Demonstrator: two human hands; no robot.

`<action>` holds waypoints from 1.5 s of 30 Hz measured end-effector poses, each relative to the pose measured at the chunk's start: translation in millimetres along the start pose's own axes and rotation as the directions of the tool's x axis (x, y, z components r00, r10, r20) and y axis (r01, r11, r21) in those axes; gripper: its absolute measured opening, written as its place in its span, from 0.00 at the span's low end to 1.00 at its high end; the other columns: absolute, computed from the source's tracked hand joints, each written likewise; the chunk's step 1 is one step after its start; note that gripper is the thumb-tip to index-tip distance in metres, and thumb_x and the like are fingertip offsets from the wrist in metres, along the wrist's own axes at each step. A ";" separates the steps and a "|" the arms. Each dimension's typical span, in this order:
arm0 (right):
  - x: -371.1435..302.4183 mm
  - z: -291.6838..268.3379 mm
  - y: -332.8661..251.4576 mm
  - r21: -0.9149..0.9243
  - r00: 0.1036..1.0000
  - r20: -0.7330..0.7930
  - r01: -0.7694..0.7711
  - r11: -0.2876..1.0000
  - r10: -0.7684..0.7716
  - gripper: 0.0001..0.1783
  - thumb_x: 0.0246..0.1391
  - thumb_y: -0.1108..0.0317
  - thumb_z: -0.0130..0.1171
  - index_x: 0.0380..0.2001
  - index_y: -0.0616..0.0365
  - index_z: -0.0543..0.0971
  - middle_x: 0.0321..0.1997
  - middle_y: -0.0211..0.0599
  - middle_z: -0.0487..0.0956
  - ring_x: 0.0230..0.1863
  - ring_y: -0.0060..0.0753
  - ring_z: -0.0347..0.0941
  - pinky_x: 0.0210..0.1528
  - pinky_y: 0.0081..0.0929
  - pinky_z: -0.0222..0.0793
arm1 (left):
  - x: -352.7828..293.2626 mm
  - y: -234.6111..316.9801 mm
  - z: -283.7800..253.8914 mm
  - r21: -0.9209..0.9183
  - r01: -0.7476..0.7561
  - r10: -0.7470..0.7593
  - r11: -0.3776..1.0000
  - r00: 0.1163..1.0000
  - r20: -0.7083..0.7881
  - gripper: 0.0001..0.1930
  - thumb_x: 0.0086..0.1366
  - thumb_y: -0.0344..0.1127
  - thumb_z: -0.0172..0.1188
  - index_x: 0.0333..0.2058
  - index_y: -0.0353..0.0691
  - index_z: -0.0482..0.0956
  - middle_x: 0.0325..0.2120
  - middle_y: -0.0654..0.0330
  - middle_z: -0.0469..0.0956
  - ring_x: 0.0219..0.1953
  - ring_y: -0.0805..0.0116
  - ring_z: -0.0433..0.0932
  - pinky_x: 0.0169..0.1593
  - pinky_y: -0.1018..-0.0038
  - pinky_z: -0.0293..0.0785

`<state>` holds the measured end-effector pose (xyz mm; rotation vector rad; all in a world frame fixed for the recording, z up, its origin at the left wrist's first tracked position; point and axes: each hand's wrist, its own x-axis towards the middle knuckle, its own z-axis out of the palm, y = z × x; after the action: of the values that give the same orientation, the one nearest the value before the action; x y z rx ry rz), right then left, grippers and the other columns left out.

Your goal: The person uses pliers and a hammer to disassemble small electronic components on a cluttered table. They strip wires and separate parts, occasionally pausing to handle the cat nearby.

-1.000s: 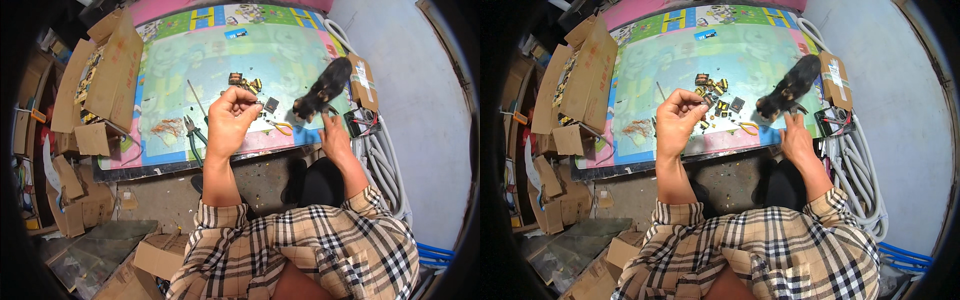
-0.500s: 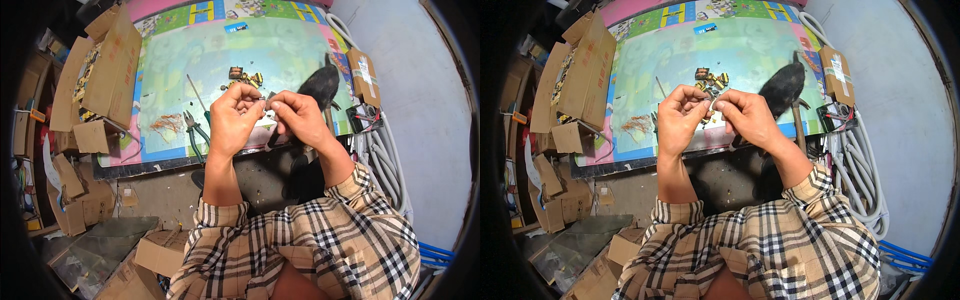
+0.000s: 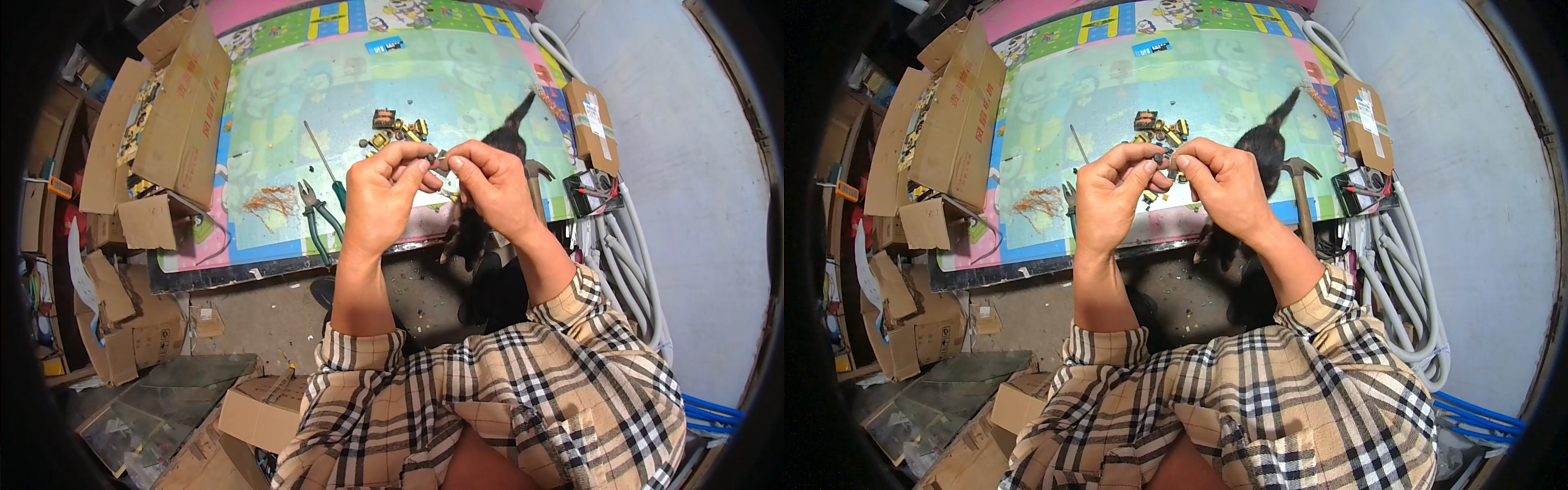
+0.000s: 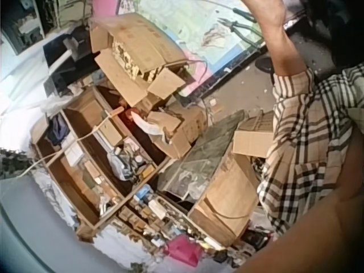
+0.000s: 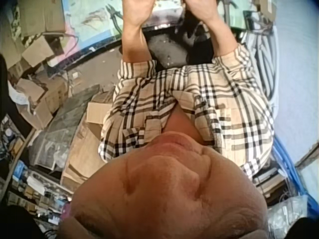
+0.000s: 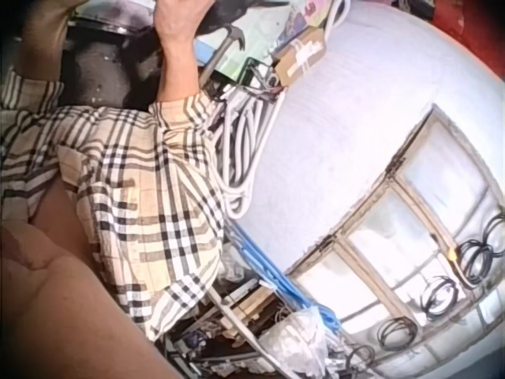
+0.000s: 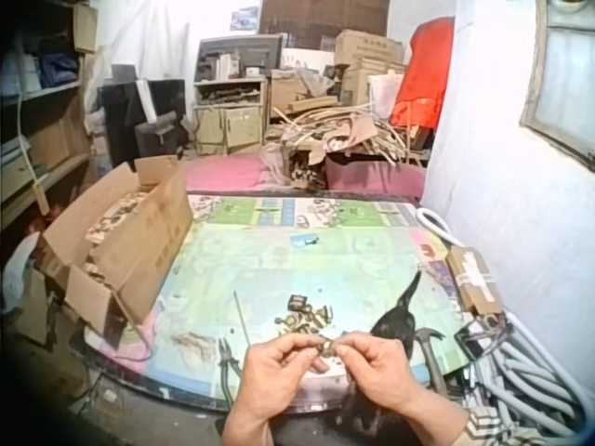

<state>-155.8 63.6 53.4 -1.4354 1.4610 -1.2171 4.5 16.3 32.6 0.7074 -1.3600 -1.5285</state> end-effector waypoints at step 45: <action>-1.3 -25.8 8.1 0.507 0.972 0.149 -0.232 0.830 0.181 0.10 0.61 0.66 0.50 0.35 0.61 0.77 0.12 0.21 0.66 0.10 0.10 0.53 0.14 0.10 0.46 | -3.8 6.6 -7.1 -0.203 0.189 -0.148 0.961 0.968 0.200 0.04 0.57 0.23 0.61 0.32 0.30 0.76 0.24 0.60 0.77 0.24 0.74 0.76 0.31 0.80 0.75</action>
<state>-182.6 67.5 52.6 -0.9219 1.0707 -1.2630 14.0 17.0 36.8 0.5658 -1.2613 -1.8881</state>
